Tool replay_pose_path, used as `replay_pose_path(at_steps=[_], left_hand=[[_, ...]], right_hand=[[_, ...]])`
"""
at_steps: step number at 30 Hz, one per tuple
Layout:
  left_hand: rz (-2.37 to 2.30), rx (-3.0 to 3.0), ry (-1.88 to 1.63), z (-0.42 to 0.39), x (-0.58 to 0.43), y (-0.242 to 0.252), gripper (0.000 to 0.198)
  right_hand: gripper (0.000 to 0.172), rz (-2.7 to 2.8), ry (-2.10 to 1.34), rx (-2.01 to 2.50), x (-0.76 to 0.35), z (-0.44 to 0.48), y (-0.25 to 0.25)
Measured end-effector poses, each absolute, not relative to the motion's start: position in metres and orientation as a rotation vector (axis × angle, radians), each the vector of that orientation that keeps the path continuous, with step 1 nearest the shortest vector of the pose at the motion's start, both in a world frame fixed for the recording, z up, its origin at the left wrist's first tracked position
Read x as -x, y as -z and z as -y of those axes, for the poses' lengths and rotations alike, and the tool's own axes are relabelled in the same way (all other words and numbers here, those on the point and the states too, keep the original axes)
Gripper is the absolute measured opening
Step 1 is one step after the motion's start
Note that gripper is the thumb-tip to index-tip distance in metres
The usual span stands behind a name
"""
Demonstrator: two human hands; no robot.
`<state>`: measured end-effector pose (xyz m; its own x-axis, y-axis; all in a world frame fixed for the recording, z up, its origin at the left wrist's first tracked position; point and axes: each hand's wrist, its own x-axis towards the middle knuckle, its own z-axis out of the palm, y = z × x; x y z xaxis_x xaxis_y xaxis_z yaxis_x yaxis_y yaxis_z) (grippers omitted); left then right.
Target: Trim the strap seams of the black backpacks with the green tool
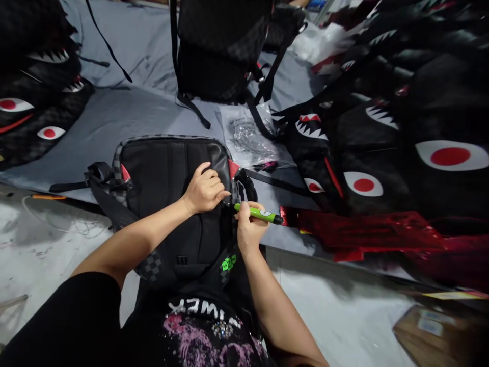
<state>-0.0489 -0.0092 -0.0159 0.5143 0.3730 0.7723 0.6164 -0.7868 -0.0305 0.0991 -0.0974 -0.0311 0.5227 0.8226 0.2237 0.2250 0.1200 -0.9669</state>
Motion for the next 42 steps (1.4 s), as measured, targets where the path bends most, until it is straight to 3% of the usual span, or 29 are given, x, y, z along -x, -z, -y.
replay_pose_path(at_steps=[18,42], left_hand=[[0.741,2.421,1.29,0.005,0.052,0.025,0.048],[0.779,2.45,1.26,0.006,0.053,0.028,0.05]], right_hand=[[0.02,1.159,-0.485,1.381,-0.094,0.091,0.035],[0.031,1.172,-0.648,1.466,-0.101,0.084,0.027]])
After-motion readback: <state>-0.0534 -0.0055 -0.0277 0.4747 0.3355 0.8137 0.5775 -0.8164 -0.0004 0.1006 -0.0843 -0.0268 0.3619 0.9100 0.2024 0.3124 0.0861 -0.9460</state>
